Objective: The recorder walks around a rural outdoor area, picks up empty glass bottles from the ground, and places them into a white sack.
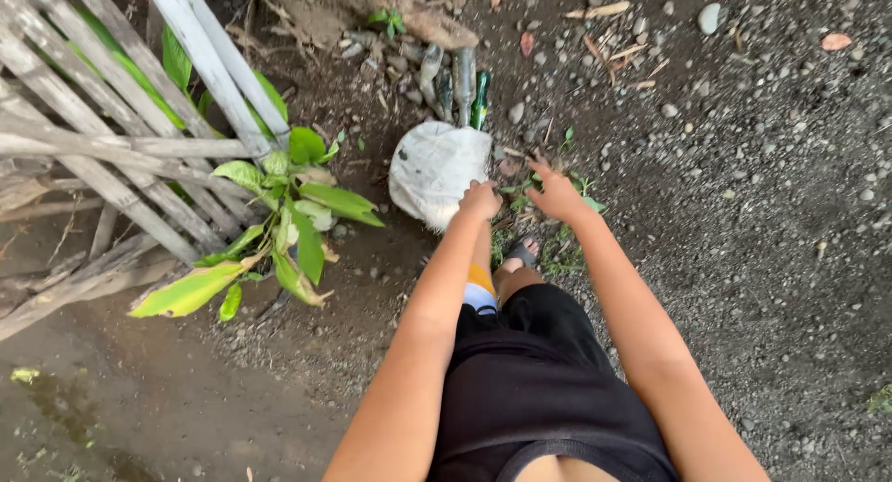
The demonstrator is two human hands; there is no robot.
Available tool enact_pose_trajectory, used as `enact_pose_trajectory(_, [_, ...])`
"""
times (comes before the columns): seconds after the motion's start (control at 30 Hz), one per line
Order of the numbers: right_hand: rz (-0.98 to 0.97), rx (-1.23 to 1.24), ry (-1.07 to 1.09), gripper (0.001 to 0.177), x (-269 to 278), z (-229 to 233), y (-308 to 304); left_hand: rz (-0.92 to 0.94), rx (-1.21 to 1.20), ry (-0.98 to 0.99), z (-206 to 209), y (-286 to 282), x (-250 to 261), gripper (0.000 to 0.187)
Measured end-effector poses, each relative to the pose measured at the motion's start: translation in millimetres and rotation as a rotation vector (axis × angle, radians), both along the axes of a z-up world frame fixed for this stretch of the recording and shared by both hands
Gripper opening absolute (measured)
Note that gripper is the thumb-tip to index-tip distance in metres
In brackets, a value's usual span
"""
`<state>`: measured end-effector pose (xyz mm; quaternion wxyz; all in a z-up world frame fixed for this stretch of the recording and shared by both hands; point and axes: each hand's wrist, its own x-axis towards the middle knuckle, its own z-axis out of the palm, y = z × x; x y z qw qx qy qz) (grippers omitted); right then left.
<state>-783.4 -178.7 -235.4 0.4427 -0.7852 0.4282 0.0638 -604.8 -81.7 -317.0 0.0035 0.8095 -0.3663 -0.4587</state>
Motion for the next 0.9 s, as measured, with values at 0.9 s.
enact_pose_trajectory(0.9, [0.140, -0.055, 0.044, 0.071, 67.1, -27.3, -284.4, 0.014, 0.203, 0.027, -0.6, -251.7, 78.7, 0.053])
